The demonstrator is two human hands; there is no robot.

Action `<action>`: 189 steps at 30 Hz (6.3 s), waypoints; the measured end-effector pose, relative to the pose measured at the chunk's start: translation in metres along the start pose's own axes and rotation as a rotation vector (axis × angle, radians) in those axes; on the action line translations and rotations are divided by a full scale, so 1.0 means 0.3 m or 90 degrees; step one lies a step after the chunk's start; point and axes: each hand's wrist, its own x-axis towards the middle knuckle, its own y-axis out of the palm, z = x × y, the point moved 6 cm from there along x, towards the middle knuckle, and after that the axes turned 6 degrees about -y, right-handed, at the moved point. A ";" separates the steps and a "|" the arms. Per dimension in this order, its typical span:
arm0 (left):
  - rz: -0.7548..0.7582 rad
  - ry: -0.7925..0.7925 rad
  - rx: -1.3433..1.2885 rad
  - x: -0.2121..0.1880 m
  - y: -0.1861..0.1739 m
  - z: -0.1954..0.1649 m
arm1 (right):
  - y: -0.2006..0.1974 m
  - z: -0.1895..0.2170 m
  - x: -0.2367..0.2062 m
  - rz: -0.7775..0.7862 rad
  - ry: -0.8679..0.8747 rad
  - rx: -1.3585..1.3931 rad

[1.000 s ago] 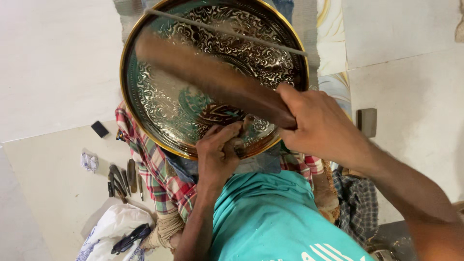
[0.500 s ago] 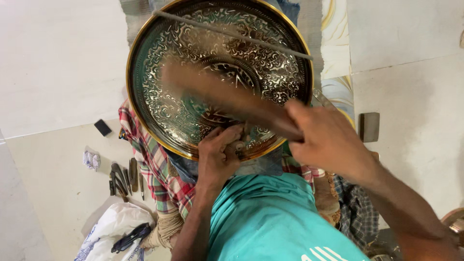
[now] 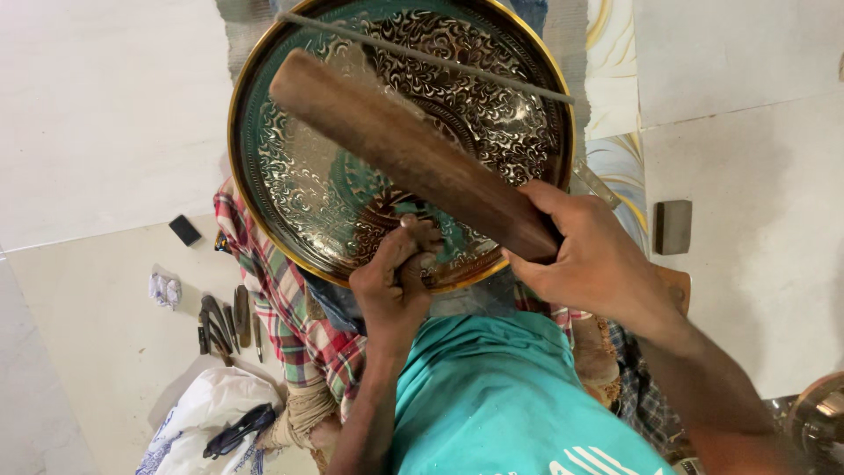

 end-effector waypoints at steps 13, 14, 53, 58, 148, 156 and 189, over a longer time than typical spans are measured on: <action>-0.012 0.037 0.028 -0.011 0.027 0.020 | -0.060 0.116 0.056 0.090 -0.042 0.029; -0.011 0.035 0.017 -0.012 0.029 0.022 | -0.062 0.120 0.057 0.096 -0.018 0.032; 0.004 0.040 0.058 -0.041 0.013 0.080 | -0.054 0.173 0.092 0.116 -0.217 -0.295; 0.006 0.019 0.080 -0.028 0.012 0.089 | -0.041 0.157 0.091 0.140 -0.211 -0.314; -0.114 0.042 0.124 -0.064 0.016 0.062 | -0.039 0.266 0.091 0.148 -0.319 -0.321; -0.158 0.085 0.143 -0.071 0.005 0.079 | -0.039 0.306 0.057 0.041 -0.491 -0.337; -0.102 0.066 0.100 -0.029 0.015 0.013 | -0.036 0.232 0.092 0.143 -0.321 -0.414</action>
